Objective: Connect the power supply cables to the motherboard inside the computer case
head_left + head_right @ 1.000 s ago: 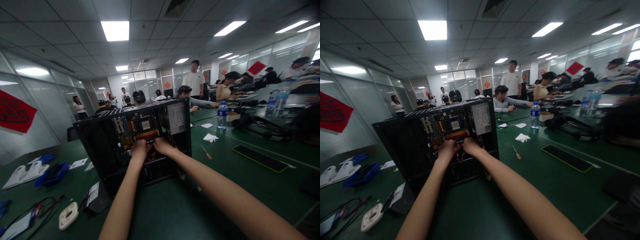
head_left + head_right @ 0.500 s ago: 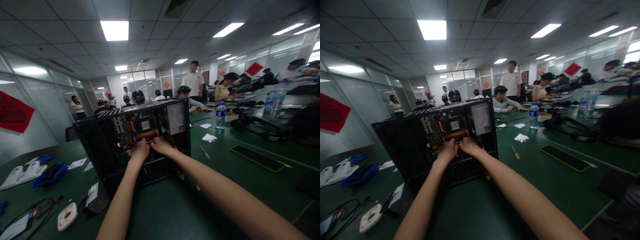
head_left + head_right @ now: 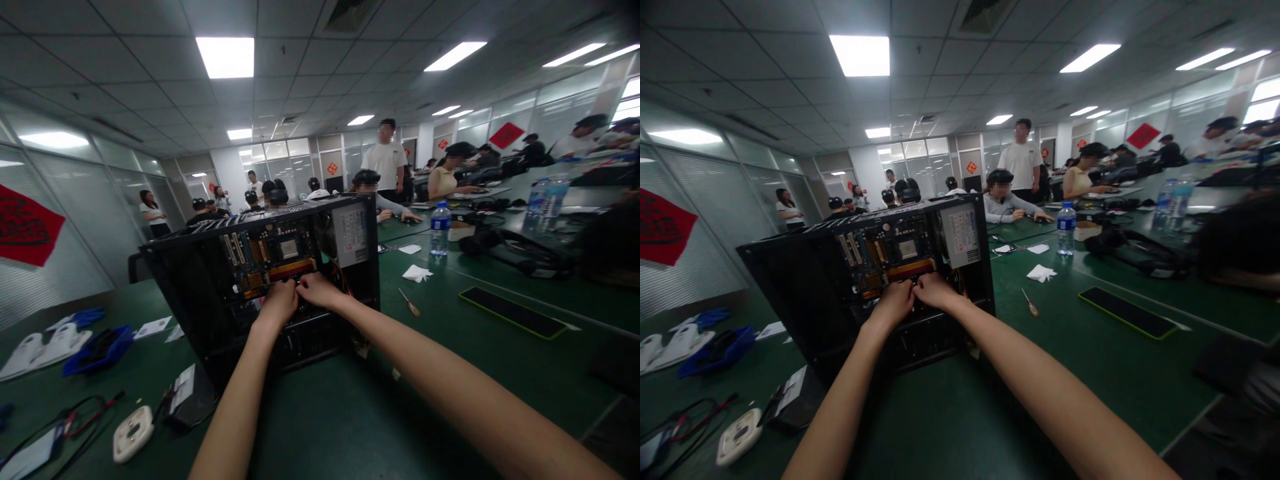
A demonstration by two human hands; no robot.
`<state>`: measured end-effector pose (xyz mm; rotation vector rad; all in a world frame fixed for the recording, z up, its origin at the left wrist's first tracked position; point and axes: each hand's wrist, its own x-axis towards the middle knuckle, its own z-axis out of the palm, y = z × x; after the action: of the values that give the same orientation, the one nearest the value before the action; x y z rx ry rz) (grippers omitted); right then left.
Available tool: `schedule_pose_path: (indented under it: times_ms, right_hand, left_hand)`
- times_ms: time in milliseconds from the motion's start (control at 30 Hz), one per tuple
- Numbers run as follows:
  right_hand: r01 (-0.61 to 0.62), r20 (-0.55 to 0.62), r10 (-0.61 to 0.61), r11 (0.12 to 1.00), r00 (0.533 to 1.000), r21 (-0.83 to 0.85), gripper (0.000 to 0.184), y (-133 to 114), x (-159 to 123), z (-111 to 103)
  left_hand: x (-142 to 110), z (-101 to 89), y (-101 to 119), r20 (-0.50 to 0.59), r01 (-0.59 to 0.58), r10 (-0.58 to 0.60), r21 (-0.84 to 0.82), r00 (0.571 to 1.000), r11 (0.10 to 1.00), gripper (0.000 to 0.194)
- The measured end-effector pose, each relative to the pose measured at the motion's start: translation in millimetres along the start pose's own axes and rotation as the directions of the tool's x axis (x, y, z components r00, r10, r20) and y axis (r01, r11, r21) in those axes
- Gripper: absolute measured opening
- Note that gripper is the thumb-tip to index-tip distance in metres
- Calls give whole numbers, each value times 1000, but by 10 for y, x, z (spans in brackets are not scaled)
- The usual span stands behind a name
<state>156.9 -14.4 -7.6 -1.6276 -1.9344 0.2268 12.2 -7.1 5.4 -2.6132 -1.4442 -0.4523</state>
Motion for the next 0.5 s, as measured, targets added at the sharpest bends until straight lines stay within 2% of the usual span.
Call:
schedule_pose_path:
  times_ms: [100,267,500]
  right_hand:
    - [-12,-3,12,1000,1000,-2,32,19,15,8]
    - [-3,23,2,1000,1000,22,33,31,23,12]
    - [-64,241,80,995,967,-73,38,45,17,58]
  left_hand:
    - [-5,12,3,13,-88,89,-55,996,995,24]
    - [-10,20,23,-17,-90,89,-113,996,990,26]
    - [-21,38,12,95,-71,78,-84,992,994,24]
